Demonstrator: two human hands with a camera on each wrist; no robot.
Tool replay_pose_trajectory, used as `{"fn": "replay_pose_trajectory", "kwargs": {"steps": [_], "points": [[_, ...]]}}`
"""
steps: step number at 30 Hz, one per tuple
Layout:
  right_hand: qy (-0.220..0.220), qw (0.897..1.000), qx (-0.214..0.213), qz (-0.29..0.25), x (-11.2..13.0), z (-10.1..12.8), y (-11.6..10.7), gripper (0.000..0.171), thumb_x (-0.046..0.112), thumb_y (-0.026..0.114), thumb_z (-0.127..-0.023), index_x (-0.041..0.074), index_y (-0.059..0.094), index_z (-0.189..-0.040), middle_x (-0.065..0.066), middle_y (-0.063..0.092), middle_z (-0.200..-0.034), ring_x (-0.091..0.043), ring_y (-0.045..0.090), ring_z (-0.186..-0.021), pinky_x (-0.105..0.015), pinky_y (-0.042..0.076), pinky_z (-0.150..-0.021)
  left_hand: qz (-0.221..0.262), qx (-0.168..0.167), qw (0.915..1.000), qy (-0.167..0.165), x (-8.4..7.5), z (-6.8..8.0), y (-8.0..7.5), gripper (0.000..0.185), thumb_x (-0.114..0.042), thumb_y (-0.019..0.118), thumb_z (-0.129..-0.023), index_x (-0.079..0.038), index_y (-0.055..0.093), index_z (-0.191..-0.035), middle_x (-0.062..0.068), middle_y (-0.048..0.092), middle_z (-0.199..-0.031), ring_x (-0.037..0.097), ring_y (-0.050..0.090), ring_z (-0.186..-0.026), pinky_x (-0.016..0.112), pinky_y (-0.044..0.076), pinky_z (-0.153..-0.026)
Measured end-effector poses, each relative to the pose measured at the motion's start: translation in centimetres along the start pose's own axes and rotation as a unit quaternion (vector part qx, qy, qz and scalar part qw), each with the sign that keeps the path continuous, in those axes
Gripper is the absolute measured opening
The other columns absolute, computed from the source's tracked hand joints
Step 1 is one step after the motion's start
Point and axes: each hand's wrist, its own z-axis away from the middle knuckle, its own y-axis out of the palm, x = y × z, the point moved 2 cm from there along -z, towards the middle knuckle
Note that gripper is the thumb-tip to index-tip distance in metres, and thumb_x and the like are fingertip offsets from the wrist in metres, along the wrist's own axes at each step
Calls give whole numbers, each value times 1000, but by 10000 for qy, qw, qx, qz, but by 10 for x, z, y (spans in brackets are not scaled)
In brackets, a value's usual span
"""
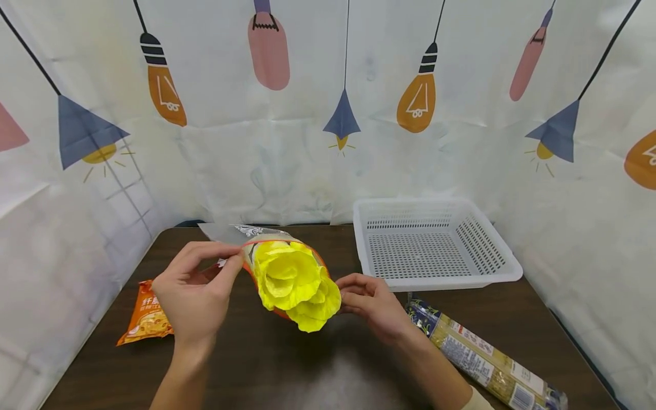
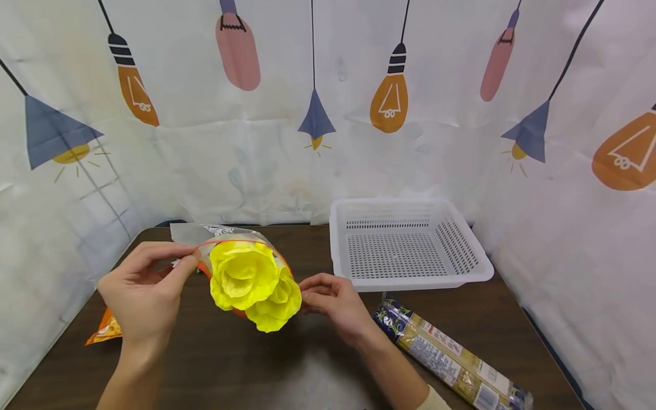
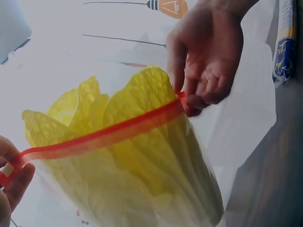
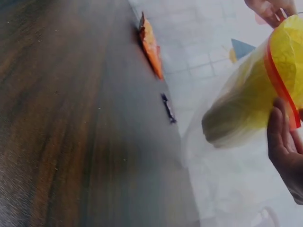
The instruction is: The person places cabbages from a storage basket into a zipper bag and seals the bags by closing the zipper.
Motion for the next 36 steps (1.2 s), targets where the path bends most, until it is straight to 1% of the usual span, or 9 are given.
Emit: {"fn": "replay_pose_trajectory", "kwargs": {"steps": [4,9,15,17,22,25,29,33,36], "points": [[-388,9980,-477,115,8,2,-2,33,14,67,-101,-11,64,-123,-5,77,-107,-22,74,-92,-40,62,-93,245,-98,9994,-233,2,-3,-5,9,24,74,-73,20,72,-81,10,72,-78,16,65,-72,17,60,-67],[-825,9925,-790,430,20,4,-4,29,11,70,-98,-6,67,-121,-9,76,-107,-31,74,-93,-39,62,-92,322,-95,9986,-402,5,-5,-10,10,22,76,-73,20,73,-83,13,73,-80,18,68,-73,19,60,-66],[-1247,9839,-1136,590,34,4,-6,27,7,71,-97,-9,68,-119,-9,77,-101,-34,76,-90,-42,63,-88,-484,83,9958,-777,7,-6,-14,8,13,81,-78,9,78,-84,11,74,-82,19,69,-72,18,59,-62],[-1382,9807,-1238,622,39,3,-6,27,7,71,-98,-10,67,-119,-9,77,-99,-33,76,-88,-42,64,-87,-608,114,9939,-917,7,-7,-14,8,12,81,-79,7,79,-85,10,74,-82,20,70,-70,20,59,-63],[-1609,9728,-1517,690,51,0,-7,23,8,71,-97,-7,70,-115,-10,77,-97,-28,77,-84,-38,64,-84,-133,151,9937,-1101,10,-10,-14,7,13,80,-79,13,76,-85,12,74,-80,22,70,-64,24,61,-65],[-1682,9697,-1622,714,56,-2,-7,21,7,72,-97,-6,70,-113,-9,77,-95,-27,77,-80,-39,64,-83,-1,184,9931,-1162,12,-10,-14,8,14,79,-80,15,74,-86,11,74,-80,22,70,-63,26,62,-66],[-1811,9651,-1743,740,60,-6,-9,20,5,73,-96,-8,71,-111,-8,77,-92,-27,76,-77,-38,65,-80,-16,227,9922,-1225,14,-12,-15,10,12,79,-81,15,74,-89,10,75,-81,22,69,-65,23,61,-68],[-1841,9600,-1912,891,63,-10,-10,19,6,74,-95,-5,73,-109,-6,76,-93,-25,73,-76,-34,64,-78,231,322,9916,-1231,16,-13,-17,12,13,75,-85,18,73,-96,12,76,-89,21,70,-69,21,61,-73],[-1784,9567,-2046,1052,65,-11,-10,17,9,75,-95,-1,75,-108,-14,75,-96,-24,69,-74,-31,61,-76,341,454,9917,-1150,17,-13,-18,15,18,68,-86,19,71,-101,14,75,-95,21,72,-73,22,61,-78]]}}
